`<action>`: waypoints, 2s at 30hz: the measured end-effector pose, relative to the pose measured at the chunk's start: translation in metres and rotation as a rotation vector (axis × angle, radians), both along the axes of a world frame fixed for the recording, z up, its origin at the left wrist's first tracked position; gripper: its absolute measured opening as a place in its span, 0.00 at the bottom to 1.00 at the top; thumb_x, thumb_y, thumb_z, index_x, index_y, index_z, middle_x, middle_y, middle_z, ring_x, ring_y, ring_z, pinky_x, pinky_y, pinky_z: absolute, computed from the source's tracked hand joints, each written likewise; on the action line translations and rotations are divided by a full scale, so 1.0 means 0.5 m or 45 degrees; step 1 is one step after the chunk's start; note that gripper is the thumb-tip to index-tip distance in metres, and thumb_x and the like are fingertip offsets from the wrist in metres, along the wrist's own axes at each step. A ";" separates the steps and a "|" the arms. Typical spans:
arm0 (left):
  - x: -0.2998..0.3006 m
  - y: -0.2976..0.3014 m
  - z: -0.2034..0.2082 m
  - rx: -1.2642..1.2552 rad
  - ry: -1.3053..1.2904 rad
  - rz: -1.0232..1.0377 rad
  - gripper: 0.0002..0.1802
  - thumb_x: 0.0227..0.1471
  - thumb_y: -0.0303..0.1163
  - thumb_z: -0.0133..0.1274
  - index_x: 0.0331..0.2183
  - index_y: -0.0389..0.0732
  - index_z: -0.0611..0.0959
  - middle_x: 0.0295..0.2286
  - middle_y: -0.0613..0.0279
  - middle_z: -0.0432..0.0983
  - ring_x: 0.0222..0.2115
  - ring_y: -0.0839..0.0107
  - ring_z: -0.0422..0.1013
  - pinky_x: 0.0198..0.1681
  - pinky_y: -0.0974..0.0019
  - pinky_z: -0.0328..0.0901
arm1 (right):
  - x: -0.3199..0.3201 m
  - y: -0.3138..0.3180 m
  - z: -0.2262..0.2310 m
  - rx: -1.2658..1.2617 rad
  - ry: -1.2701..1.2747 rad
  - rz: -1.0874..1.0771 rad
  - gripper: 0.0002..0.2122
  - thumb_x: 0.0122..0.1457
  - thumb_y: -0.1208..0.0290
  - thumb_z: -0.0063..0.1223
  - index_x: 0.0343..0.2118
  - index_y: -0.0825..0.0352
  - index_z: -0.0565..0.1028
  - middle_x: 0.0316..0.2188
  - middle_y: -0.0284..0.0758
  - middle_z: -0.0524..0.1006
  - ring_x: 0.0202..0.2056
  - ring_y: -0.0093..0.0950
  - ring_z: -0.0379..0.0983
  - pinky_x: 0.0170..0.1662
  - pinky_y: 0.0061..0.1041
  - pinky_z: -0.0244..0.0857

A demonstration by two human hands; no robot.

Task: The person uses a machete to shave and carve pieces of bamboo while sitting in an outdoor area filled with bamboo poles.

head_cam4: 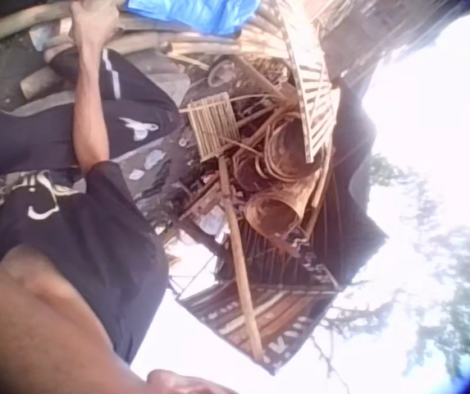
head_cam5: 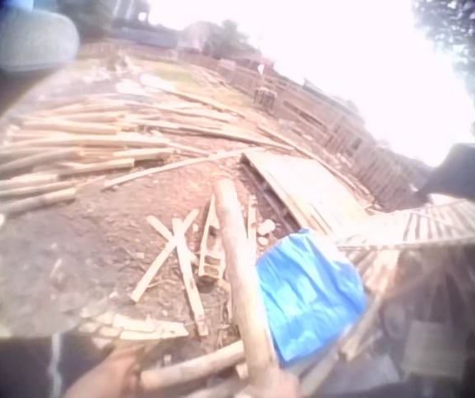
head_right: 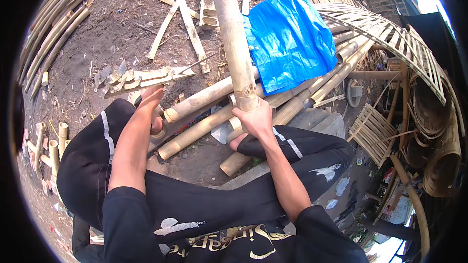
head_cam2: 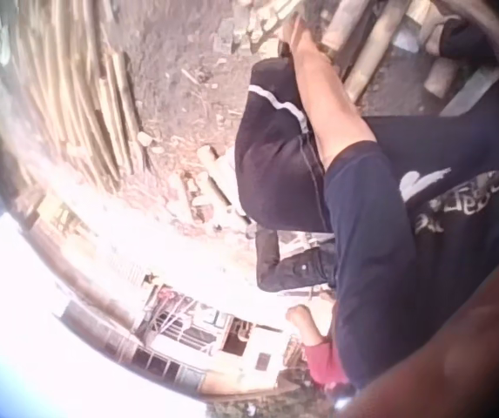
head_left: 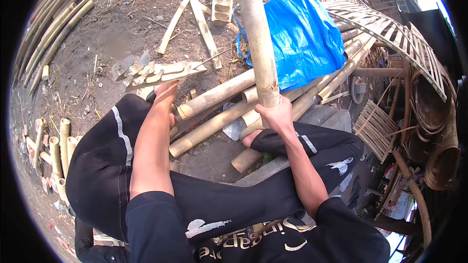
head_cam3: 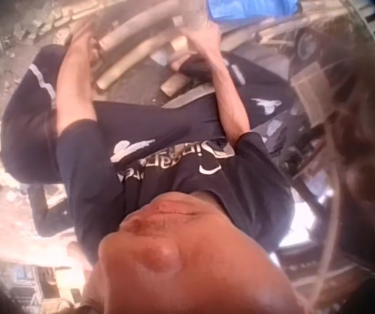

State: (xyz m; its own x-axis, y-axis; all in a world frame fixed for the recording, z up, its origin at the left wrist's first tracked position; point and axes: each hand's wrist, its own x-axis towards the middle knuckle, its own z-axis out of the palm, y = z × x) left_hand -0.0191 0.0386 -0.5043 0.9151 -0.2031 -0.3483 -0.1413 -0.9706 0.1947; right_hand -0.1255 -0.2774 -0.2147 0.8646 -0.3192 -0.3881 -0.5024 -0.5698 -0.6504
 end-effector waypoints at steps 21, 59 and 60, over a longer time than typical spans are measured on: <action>0.049 -0.083 0.143 0.066 0.059 0.245 0.10 0.54 0.30 0.51 0.32 0.39 0.87 0.33 0.52 0.84 0.33 0.56 0.82 0.33 0.55 0.75 | -0.062 -0.021 -0.085 0.368 0.465 -0.178 0.17 0.43 0.67 0.65 0.33 0.76 0.80 0.27 0.40 0.80 0.27 0.28 0.78 0.31 0.28 0.71; 0.033 -0.109 0.056 -0.030 0.234 0.424 0.12 0.58 0.32 0.50 0.36 0.47 0.89 0.38 0.59 0.84 0.39 0.62 0.81 0.38 0.57 0.75 | -0.076 -0.017 0.246 -0.705 0.458 0.269 0.23 0.38 0.61 0.66 0.35 0.74 0.80 0.30 0.50 0.82 0.35 0.44 0.81 0.43 0.38 0.73; 0.033 -0.112 0.047 -0.018 0.232 0.400 0.12 0.58 0.32 0.50 0.36 0.47 0.89 0.38 0.59 0.84 0.39 0.62 0.81 0.38 0.57 0.75 | -0.090 -0.015 0.251 -0.649 0.350 0.234 0.22 0.39 0.62 0.66 0.35 0.74 0.79 0.30 0.50 0.82 0.35 0.43 0.81 0.43 0.38 0.73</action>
